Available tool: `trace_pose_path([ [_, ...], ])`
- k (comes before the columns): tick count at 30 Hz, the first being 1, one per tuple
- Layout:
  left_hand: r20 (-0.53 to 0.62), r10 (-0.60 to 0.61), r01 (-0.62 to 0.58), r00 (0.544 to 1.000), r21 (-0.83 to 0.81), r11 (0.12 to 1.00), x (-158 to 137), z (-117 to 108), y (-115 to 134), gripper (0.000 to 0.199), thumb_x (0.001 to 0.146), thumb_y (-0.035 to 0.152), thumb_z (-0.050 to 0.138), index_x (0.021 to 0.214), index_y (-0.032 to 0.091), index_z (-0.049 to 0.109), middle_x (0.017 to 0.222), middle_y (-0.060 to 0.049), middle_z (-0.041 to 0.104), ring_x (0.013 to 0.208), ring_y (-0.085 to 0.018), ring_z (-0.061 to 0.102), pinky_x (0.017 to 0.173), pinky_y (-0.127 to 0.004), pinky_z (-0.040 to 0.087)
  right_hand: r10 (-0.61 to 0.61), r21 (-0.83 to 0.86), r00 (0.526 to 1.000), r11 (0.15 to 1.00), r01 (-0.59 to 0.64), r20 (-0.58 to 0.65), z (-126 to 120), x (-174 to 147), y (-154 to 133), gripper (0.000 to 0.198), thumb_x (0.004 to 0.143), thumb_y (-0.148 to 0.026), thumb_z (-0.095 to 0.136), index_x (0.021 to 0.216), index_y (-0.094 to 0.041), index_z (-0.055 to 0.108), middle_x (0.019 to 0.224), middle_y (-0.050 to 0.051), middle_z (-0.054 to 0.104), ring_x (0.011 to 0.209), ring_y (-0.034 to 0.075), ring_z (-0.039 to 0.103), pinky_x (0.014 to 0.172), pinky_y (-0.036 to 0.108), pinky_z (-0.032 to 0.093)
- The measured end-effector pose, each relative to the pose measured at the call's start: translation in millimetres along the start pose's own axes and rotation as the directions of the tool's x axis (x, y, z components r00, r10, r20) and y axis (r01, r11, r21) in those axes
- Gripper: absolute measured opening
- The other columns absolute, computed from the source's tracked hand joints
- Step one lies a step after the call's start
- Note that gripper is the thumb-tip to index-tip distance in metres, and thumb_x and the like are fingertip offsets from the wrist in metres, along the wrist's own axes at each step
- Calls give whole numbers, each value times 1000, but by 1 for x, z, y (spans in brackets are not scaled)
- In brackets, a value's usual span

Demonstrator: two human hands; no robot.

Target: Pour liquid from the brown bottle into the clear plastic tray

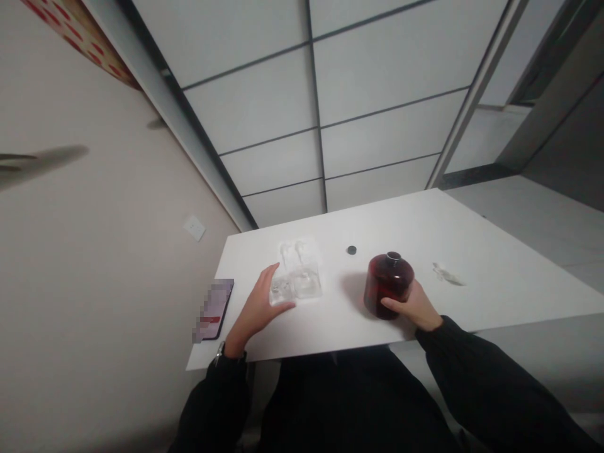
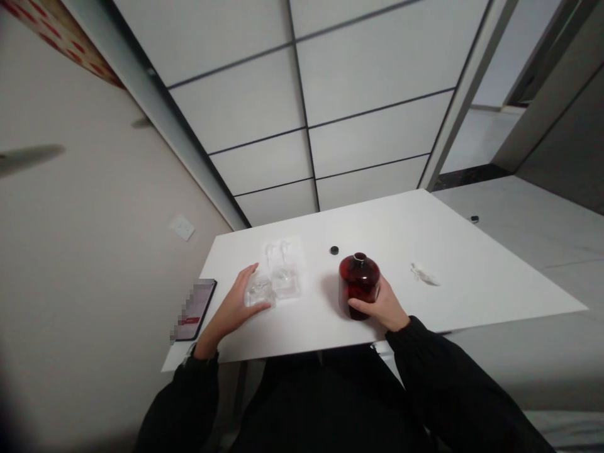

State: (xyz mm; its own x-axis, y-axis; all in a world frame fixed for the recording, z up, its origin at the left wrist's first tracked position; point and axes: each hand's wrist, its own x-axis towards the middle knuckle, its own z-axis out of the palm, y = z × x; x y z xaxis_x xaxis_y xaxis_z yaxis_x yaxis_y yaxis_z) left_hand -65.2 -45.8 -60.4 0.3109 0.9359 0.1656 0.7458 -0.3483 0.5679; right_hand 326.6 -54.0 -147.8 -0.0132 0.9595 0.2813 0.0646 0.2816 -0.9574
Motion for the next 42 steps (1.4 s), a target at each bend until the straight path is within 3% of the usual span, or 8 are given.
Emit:
trace_pose_path([
  [5, 115, 75, -73, 991, -14, 997, 25, -2, 21, 87, 83, 41, 86, 157, 27, 42, 158, -13, 56, 147, -33, 53, 126, -54, 38, -40, 47, 999, 998, 42, -32, 7, 1, 6, 84, 80, -65, 80, 145, -25, 46, 137, 20, 68, 122, 35, 71, 101, 59, 58],
  [8, 88, 49, -46, 995, -35, 998, 32, 2, 23, 89, 80, 38, 88, 156, 28, 43, 147, -10, 66, 136, -31, 63, 120, -52, 44, -86, 62, 995, 994, 89, -51, 6, 3, 6, 87, 83, -66, 77, 150, -29, 36, 143, 19, 64, 125, 34, 69, 100, 59, 58],
  [15, 13, 70, -70, 997, -29, 997, 29, 16, 23, 83, 80, 36, 88, 152, 27, 48, 132, -8, 72, 125, -30, 69, 113, -49, 50, 10, 235, 1000, 972, -9, -1, 7, 5, -13, 89, 79, -74, 76, 149, -29, 43, 148, 19, 61, 123, 37, 70, 96, 59, 61],
  [20, 5, 115, -115, 993, -51, 992, 21, 24, 31, 88, 78, 36, 89, 153, 25, 45, 130, -8, 70, 124, -30, 68, 112, -46, 51, 52, 321, 997, 947, -29, -63, 18, 7, -28, 90, 76, -83, 70, 146, -29, 51, 146, 20, 62, 116, 39, 71, 87, 59, 63],
  [23, -4, 138, -138, 990, -56, 989, 15, 30, 34, 92, 77, 38, 91, 155, 26, 43, 128, -7, 71, 123, -30, 68, 115, -50, 50, 1, 155, 998, 988, 10, -68, 16, 9, -37, 89, 72, -78, 79, 141, -28, 53, 135, 16, 66, 114, 37, 70, 94, 60, 59],
  [28, -48, 126, -125, 991, 23, 992, 5, 34, 39, 99, 72, 42, 96, 154, 29, 43, 131, -6, 74, 134, -35, 61, 129, -71, 20, -199, -316, 979, 932, 175, -46, 11, 12, -57, 77, 71, -63, 87, 131, -25, 58, 122, 11, 68, 113, 34, 69, 100, 54, 56],
  [34, -86, 70, -80, 994, -117, 990, -3, 36, 35, 107, 72, 35, 97, 159, 31, 35, 139, -8, 69, 128, -31, 64, 113, -52, 50, -275, -547, 948, 775, 317, 161, 16, 17, -70, 73, 81, -59, 82, 139, -23, 55, 127, 14, 72, 112, 33, 73, 94, 48, 61],
  [42, -33, 29, -34, 999, -164, 986, -3, 35, 36, 105, 73, 37, 96, 159, 34, 37, 133, -6, 71, 125, -31, 65, 112, -52, 51, -286, -659, 875, 577, 482, 391, 19, 30, -82, 65, 91, -55, 72, 146, -25, 53, 129, 13, 75, 110, 33, 76, 90, 47, 65],
])
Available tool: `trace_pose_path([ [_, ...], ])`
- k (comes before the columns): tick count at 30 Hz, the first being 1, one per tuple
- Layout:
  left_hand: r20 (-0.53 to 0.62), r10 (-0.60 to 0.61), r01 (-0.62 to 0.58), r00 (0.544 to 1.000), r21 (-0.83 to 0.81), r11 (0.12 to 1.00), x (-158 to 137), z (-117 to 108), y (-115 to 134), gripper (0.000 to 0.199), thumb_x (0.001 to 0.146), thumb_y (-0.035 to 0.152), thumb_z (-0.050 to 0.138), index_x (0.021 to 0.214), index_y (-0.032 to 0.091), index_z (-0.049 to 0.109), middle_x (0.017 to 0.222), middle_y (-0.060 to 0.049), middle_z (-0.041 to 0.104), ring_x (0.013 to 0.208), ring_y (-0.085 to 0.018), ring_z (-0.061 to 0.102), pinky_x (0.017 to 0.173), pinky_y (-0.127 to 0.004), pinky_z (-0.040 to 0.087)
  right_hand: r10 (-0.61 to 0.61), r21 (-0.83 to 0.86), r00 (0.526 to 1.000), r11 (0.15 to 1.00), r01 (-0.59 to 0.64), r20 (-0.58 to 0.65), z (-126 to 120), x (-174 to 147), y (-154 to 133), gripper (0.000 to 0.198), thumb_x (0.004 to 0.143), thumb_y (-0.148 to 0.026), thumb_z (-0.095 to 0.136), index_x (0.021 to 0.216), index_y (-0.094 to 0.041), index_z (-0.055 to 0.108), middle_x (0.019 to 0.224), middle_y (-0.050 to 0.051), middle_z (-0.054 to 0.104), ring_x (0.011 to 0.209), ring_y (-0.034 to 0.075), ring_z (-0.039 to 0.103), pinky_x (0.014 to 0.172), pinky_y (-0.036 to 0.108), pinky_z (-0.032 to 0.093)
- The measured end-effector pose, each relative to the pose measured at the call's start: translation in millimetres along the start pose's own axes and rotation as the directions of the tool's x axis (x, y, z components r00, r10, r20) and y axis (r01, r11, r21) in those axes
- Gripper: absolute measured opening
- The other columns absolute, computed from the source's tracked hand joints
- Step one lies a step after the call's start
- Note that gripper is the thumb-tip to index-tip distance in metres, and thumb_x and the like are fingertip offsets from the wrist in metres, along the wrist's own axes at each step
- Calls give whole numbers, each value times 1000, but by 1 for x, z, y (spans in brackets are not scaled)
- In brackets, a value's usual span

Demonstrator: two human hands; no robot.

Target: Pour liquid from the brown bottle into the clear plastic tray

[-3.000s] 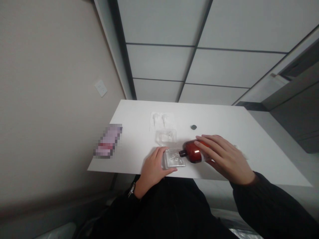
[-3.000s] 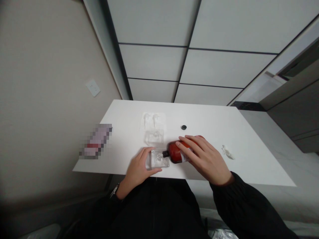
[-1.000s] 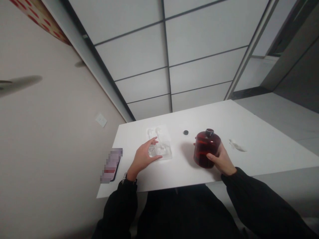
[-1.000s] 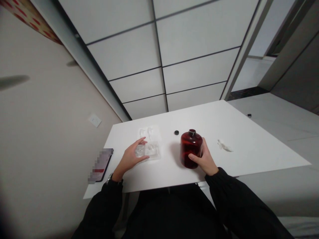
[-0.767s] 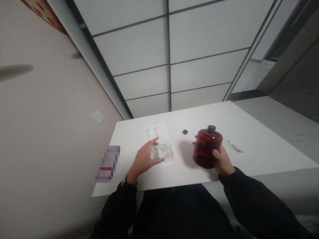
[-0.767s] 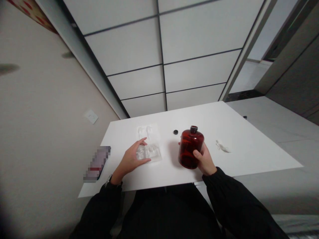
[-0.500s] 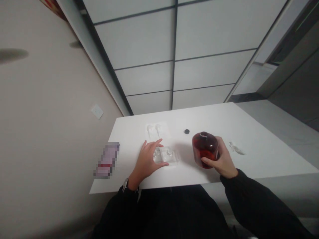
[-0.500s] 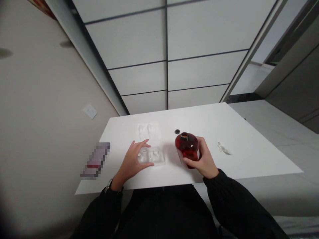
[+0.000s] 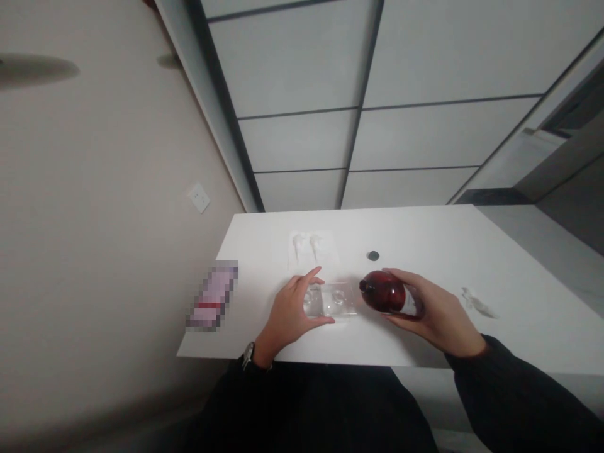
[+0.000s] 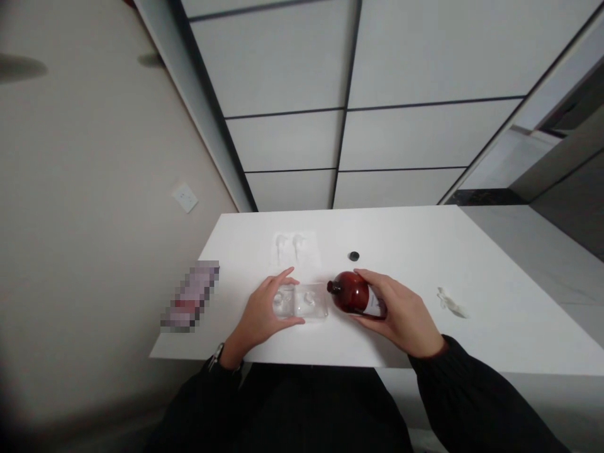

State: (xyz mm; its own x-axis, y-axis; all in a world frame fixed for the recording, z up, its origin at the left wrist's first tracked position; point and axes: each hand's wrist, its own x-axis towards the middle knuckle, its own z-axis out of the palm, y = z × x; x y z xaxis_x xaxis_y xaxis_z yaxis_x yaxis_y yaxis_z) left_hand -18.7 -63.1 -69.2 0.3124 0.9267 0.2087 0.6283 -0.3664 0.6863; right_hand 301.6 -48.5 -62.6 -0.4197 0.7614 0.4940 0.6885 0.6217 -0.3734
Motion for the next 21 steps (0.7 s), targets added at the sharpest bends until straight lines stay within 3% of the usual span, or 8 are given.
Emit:
trace_pose_path([
  [8, -1, -15, 15, 1000, 3, 1000, 0, 3, 2, 106, 73, 33, 95, 160, 31, 34, 132, -7, 69, 123, -31, 63, 112, -51, 50, -225, -210, 970, 948, 239, 88, -1, 11, -3, 62, 99, -43, 65, 153, -19, 47, 135, 18, 72, 119, 34, 72, 95, 49, 63],
  [21, -7, -16, 16, 1000, -28, 999, -1, 3, 1, 115, 72, 32, 97, 162, 33, 26, 135, -6, 69, 125, -32, 62, 113, -52, 48, -253, -236, 954, 928, 287, 163, -6, 23, -9, 71, 92, -25, 72, 157, -20, 44, 140, 16, 70, 120, 34, 71, 97, 52, 62],
])
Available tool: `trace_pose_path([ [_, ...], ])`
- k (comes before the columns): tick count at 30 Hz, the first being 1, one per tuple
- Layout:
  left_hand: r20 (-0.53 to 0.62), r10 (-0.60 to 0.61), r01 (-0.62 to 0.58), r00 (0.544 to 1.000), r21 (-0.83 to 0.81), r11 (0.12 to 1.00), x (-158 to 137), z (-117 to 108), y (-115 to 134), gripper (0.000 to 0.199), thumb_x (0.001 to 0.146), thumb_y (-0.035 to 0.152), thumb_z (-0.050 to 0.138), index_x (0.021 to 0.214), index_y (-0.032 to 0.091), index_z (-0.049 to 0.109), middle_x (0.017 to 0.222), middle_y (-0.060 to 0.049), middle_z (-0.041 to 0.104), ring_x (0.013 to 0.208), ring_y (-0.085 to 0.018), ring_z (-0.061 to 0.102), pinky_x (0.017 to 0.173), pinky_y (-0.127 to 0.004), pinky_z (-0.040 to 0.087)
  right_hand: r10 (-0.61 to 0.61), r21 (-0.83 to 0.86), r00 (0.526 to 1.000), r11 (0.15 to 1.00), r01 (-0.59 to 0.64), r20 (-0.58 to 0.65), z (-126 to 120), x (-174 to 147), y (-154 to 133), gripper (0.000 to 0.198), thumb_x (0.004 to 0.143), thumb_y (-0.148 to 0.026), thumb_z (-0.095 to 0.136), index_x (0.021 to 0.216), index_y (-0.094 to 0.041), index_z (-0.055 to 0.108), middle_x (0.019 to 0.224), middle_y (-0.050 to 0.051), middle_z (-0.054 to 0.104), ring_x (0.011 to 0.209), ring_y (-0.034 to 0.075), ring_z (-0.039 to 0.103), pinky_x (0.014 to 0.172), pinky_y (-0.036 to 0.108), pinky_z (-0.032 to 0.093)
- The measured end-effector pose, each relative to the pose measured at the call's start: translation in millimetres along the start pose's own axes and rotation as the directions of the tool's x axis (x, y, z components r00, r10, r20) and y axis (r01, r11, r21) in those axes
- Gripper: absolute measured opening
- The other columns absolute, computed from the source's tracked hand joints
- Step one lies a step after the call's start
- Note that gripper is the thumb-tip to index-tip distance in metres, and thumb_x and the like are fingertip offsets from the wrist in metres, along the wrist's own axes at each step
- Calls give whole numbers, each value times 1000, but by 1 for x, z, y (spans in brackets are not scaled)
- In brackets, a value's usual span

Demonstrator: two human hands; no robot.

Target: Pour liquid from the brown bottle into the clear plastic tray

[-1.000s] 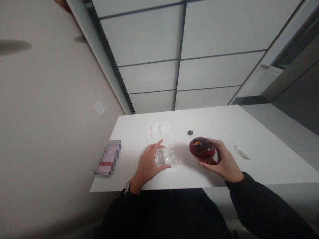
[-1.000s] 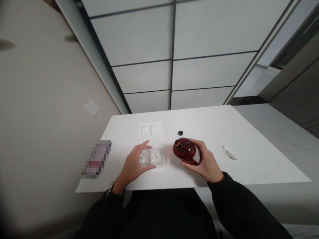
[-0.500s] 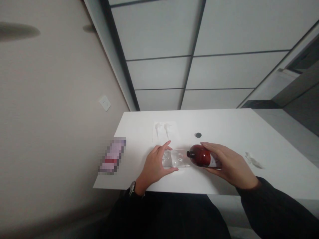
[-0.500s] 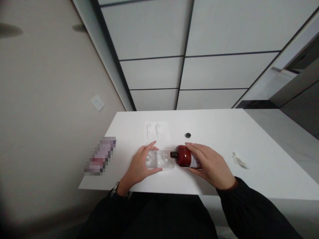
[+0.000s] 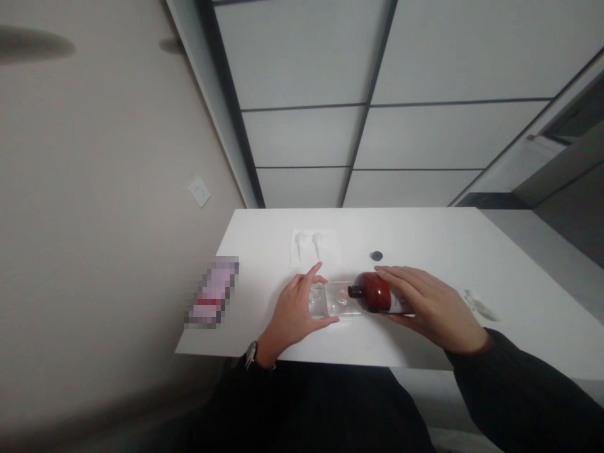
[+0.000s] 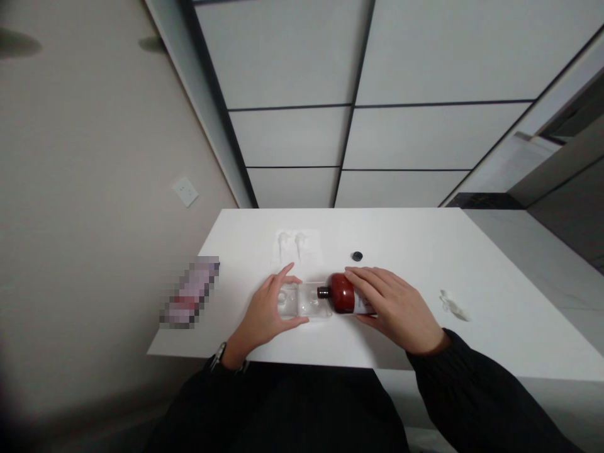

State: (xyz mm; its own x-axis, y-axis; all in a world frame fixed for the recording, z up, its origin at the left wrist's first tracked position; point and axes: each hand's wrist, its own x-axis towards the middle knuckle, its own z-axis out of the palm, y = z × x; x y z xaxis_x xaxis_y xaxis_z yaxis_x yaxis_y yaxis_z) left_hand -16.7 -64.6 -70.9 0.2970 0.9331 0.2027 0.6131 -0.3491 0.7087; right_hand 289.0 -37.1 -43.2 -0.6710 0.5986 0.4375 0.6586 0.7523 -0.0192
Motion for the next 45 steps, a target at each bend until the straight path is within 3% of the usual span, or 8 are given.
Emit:
trace_pose_path([
  [13, -3, -16, 16, 1000, -5, 1000, 1, 0, 0, 115, 71, 30, 97, 161, 34, 26, 134, -6, 69, 125, -32, 62, 113, -53, 49, -37, -26, 998, 999, 38, 48, -10, 7, -2, 76, 84, -14, 73, 155, -19, 47, 140, 15, 70, 118, 33, 71, 96, 51, 63],
  [24, -9, 1, 0, 1000, 14, 1000, 1, 0, -3, 114, 71, 30, 96, 161, 33, 27, 134, -6, 70, 125, -32, 63, 113, -53, 49, -23, -31, 998, 999, 25, 67, -14, 10, -3, 81, 81, -15, 77, 156, -23, 47, 141, 12, 70, 119, 31, 71, 95, 50, 64],
  [45, -1, 14, -14, 1000, 13, 1000, 2, 0, -2, 113, 71, 30, 96, 160, 31, 29, 134, -6, 70, 124, -32, 63, 112, -52, 50, -54, -86, 993, 994, 63, 104, -22, 18, -4, 74, 78, -10, 78, 147, -18, 53, 139, 14, 71, 117, 31, 71, 95, 49, 63],
])
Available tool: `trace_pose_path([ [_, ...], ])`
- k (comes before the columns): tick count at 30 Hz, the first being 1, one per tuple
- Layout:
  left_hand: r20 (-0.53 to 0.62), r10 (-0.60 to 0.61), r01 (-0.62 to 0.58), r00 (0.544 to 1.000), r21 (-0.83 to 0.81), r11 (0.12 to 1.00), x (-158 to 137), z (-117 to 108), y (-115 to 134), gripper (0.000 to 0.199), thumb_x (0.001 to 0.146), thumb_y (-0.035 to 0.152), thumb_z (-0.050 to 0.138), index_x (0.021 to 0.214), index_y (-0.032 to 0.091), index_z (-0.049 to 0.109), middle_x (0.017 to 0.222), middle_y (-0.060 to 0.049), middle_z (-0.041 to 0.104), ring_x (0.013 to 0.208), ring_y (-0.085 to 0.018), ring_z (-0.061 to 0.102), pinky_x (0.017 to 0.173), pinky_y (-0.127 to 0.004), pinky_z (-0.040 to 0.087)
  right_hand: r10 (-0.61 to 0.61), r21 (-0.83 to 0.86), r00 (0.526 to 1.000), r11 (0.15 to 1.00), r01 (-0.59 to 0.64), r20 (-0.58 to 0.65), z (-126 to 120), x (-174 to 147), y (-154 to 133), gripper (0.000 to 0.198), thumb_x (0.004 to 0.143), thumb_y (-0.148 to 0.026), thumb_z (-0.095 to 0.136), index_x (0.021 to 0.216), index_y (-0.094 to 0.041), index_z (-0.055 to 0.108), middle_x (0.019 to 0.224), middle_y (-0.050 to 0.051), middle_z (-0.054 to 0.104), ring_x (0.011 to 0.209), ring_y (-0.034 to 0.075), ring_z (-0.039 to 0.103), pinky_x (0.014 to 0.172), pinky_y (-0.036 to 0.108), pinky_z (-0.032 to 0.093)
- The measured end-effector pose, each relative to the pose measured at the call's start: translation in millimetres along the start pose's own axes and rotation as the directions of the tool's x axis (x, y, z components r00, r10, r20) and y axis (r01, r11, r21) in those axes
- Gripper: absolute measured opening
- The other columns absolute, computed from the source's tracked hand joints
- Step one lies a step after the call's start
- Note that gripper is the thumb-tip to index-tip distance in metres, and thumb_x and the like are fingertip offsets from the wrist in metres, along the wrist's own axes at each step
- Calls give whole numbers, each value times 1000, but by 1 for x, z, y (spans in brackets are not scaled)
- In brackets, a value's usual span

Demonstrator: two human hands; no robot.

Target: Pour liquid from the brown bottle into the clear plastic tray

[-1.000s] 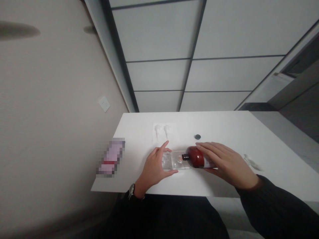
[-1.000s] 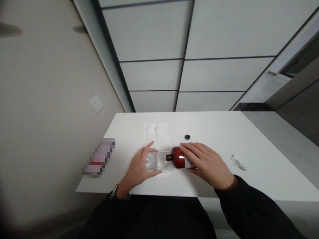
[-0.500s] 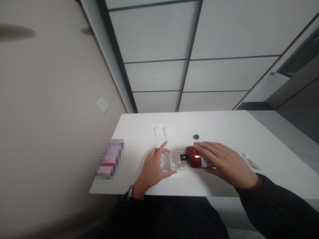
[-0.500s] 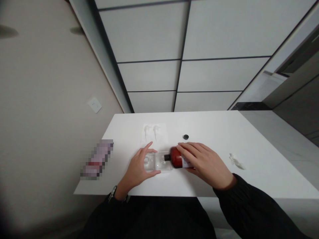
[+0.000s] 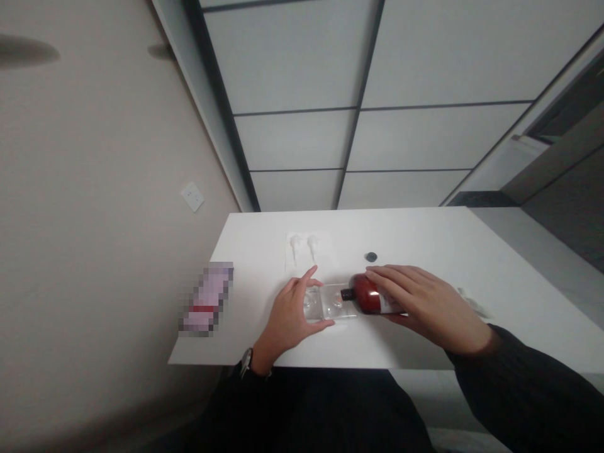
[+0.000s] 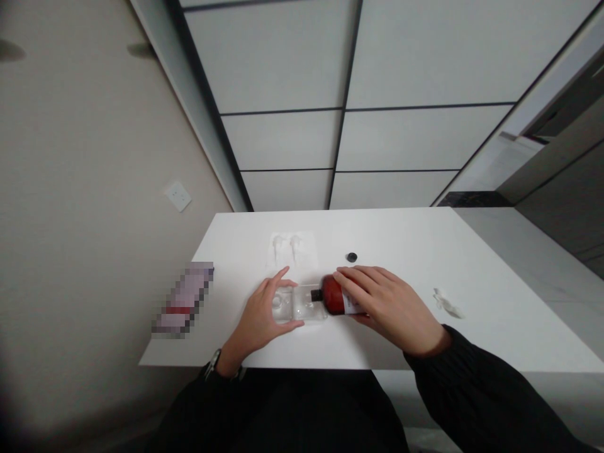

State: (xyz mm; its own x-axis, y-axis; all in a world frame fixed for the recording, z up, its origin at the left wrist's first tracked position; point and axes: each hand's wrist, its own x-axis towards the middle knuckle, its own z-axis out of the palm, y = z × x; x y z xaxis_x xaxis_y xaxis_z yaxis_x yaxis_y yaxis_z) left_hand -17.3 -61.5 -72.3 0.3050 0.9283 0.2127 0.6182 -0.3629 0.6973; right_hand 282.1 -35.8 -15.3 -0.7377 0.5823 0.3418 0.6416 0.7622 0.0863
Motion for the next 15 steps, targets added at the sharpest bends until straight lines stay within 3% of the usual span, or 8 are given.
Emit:
trace_pose_path([
  [15, 1, 12, -12, 1000, 7, 1000, -1, 0, 1, 112, 72, 30, 95, 162, 32, 27, 134, -5, 70, 123, -31, 63, 112, -52, 49, -59, -93, 998, 994, 57, -21, -9, 7, -5, 71, 73, -3, 76, 140, -11, 54, 131, 17, 74, 110, 31, 73, 89, 45, 64],
])
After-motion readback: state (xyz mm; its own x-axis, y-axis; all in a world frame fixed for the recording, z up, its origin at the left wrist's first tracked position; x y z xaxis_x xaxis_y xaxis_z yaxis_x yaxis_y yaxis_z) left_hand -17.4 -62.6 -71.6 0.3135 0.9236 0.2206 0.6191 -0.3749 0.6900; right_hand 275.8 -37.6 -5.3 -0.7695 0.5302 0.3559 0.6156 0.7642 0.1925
